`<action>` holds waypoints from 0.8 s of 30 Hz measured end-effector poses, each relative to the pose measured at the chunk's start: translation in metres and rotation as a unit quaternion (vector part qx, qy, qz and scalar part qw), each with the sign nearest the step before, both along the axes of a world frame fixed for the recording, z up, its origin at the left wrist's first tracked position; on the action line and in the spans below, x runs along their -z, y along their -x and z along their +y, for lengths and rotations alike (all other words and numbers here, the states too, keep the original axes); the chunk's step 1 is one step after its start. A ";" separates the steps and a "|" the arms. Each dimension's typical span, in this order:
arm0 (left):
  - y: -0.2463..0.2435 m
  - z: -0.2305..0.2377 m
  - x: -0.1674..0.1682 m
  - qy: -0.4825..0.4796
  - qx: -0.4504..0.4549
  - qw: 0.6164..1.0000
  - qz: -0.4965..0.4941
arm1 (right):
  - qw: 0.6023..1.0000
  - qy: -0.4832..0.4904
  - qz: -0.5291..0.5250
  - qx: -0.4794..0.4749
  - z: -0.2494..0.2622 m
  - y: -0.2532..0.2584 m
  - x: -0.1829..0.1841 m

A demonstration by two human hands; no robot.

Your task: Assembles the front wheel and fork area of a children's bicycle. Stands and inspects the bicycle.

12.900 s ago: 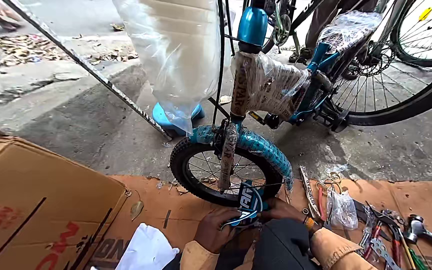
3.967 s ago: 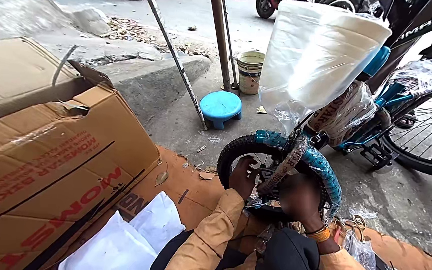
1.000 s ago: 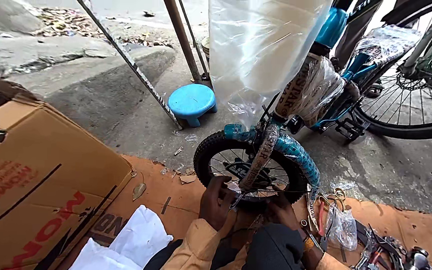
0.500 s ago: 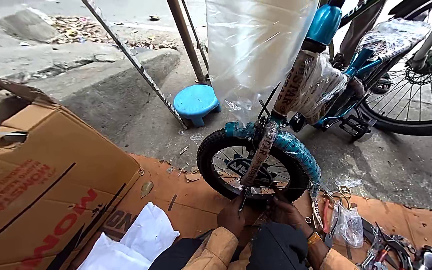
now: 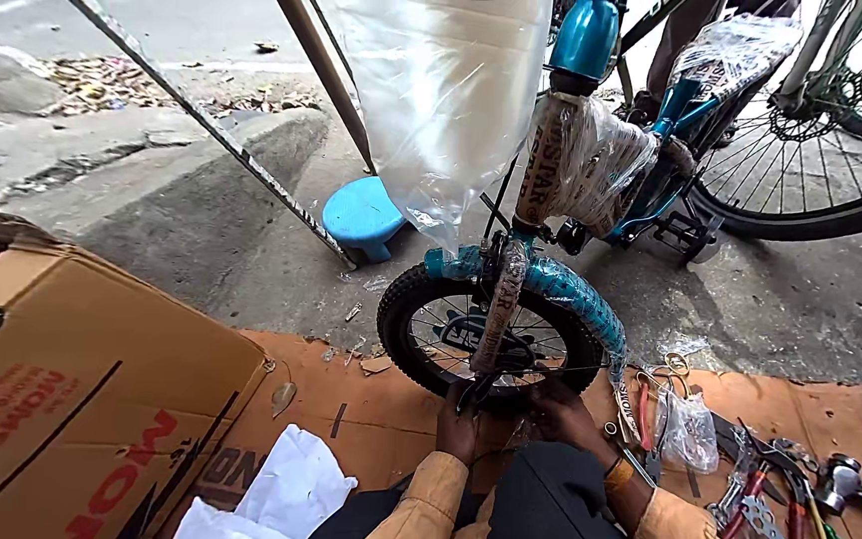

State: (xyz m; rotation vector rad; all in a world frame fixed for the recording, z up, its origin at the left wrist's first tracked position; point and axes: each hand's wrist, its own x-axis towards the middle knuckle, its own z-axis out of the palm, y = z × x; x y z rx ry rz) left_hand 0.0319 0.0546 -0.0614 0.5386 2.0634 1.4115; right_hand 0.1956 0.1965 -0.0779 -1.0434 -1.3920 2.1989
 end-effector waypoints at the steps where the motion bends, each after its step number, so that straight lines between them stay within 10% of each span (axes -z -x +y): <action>1: 0.000 0.000 0.001 0.001 0.005 1.000 0.003 | 0.995 -0.091 -0.048 -0.011 0.000 -0.005 -0.005; 6: -0.001 0.000 0.010 -0.028 0.006 1.000 -0.006 | 0.948 -0.315 0.038 0.024 -0.008 -0.021 -0.041; 13: -0.003 0.001 0.014 -0.045 0.006 0.999 -0.014 | 0.953 -0.251 -0.118 -0.120 0.015 0.013 -0.099; 24: 0.001 0.009 0.025 -0.074 -0.061 0.980 -0.172 | 0.982 -0.123 0.012 -0.143 0.021 0.036 -0.103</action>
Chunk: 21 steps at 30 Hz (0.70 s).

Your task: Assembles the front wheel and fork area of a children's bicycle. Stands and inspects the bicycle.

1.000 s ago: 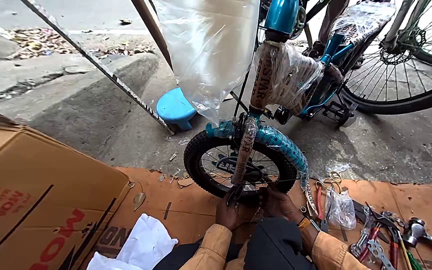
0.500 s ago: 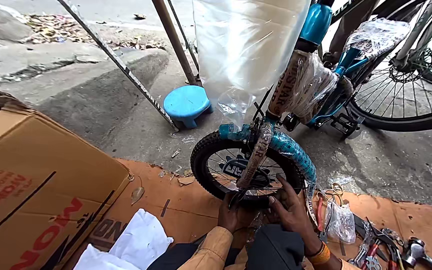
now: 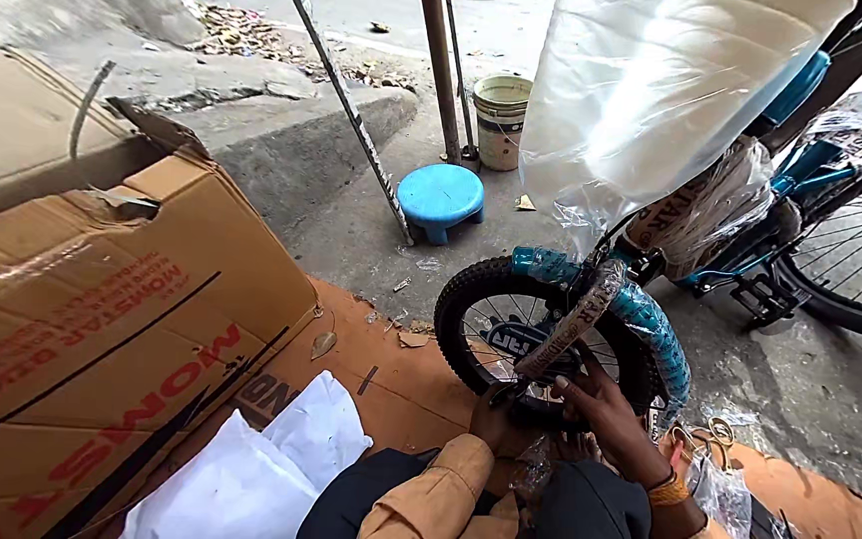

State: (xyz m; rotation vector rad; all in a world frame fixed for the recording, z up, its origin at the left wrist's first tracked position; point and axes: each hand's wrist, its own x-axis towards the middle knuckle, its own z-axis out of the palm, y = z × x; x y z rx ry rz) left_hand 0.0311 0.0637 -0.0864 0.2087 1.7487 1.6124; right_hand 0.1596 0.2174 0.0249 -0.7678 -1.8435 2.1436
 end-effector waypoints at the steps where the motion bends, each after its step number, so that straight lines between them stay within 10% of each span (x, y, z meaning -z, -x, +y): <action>1: 0.001 0.002 0.003 -0.001 -0.012 1.000 -0.012 | 1.000 0.013 0.006 -0.002 0.000 0.002 0.002; 8: -0.023 -0.015 -0.023 0.180 0.190 0.940 0.218 | 0.998 0.050 0.024 0.028 -0.002 0.006 0.000; 15: -0.029 -0.019 -0.023 0.178 0.176 0.864 0.437 | 0.999 0.018 0.004 0.041 -0.003 -0.001 0.000; 18: -0.036 -0.012 -0.021 0.194 0.219 0.846 0.446 | 0.998 0.040 0.011 0.045 -0.003 0.002 -0.004; 21: -0.030 -0.009 -0.020 0.163 0.218 0.906 0.323 | 0.989 0.132 0.054 0.029 0.000 0.002 -0.008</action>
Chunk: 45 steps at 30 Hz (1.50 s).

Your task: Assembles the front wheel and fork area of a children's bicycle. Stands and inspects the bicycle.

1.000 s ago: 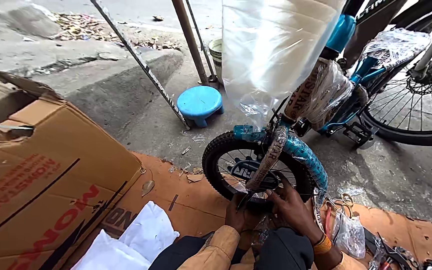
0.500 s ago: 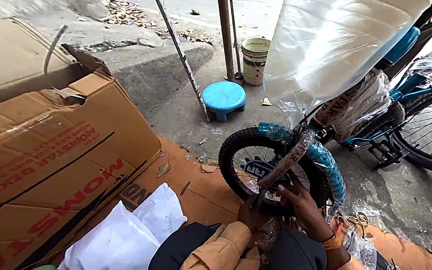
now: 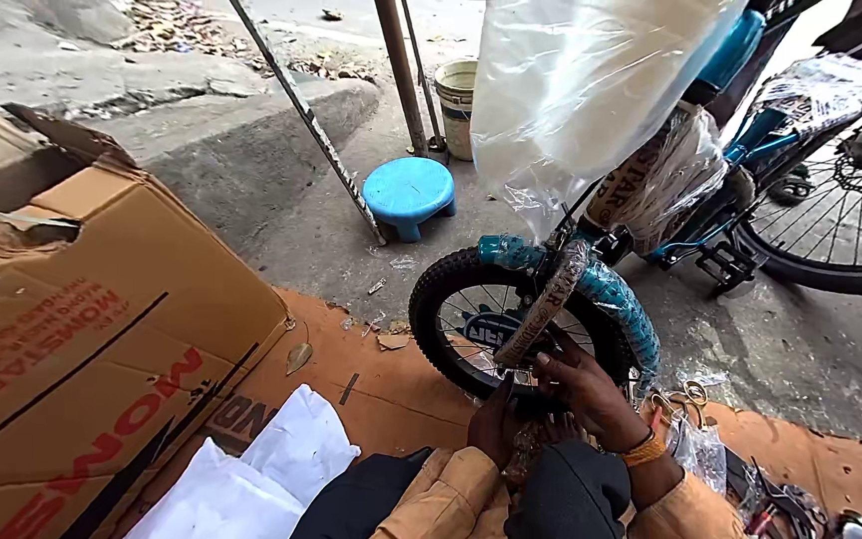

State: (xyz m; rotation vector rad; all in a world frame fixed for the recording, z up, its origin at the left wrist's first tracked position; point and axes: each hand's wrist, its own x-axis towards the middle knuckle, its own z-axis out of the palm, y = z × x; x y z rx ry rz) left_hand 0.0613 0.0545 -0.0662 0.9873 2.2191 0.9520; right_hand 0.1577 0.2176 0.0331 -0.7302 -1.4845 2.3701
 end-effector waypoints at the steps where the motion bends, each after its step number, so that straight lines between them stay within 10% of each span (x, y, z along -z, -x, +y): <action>1: 0.003 0.000 0.004 -0.028 -0.038 0.998 -0.053 | 0.999 0.030 0.016 -0.006 0.001 0.000 0.001; 12: 0.031 0.000 -0.002 -0.153 -0.235 0.910 -0.305 | 0.971 -0.218 -0.089 -0.040 0.002 -0.026 0.002; 15: 0.027 0.003 0.001 -0.144 -0.207 0.925 -0.283 | 0.960 -0.174 -0.135 -0.174 0.006 -0.043 0.024; 20: 0.028 0.007 0.003 -0.139 -0.195 0.931 -0.276 | 0.973 -0.164 -0.135 0.085 -0.012 -0.038 0.088; 33: 0.032 0.005 0.007 -0.146 -0.182 0.940 -0.247 | 0.991 0.023 -0.045 0.123 -0.016 -0.028 0.081; 45: 0.039 0.006 0.002 -0.110 -0.220 0.940 -0.238 | 0.970 -0.129 -0.195 0.071 -0.005 -0.021 0.076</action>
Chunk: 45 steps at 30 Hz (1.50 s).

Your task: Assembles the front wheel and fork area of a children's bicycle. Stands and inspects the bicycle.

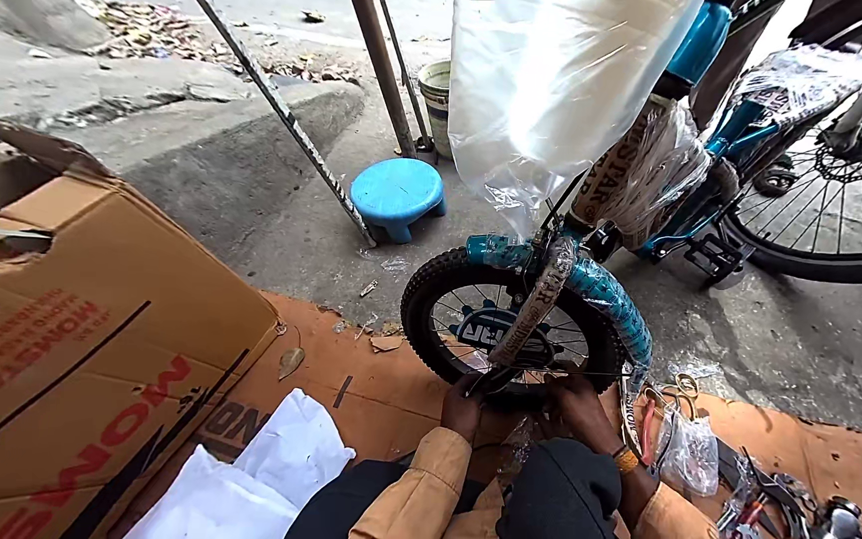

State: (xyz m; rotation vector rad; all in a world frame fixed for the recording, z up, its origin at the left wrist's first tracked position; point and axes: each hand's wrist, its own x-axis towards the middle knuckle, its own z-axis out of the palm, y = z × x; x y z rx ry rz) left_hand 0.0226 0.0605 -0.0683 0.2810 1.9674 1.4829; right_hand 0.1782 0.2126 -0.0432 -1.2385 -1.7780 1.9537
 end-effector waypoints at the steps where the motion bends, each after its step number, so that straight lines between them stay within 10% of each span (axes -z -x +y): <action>1: 0.000 0.000 -0.001 -0.006 -0.013 1.000 -0.002 | 1.000 -0.002 -0.003 0.000 -0.001 0.001 -0.001; 8: -0.001 0.003 0.010 0.038 -0.004 0.999 0.028 | 1.000 -0.008 0.001 0.013 0.001 0.005 -0.006; 14: -0.010 0.008 0.027 0.092 0.116 0.986 -0.077 | 0.938 0.222 0.227 0.140 -0.011 0.014 -0.014; 24: -0.010 -0.007 0.003 0.087 0.066 0.976 0.190 | 0.979 0.055 0.195 0.027 -0.014 -0.012 0.012; 28: -0.006 0.009 0.010 0.150 0.114 0.976 0.112 | 0.936 0.171 0.301 0.070 -0.013 -0.008 0.007; 38: -0.028 0.013 -0.019 0.276 0.296 0.901 0.153 | 0.969 0.062 0.232 0.058 -0.014 -0.009 0.017; 45: -0.007 0.017 0.018 0.191 0.203 0.951 0.131 | 0.982 -0.026 0.185 -0.039 -0.013 -0.003 0.016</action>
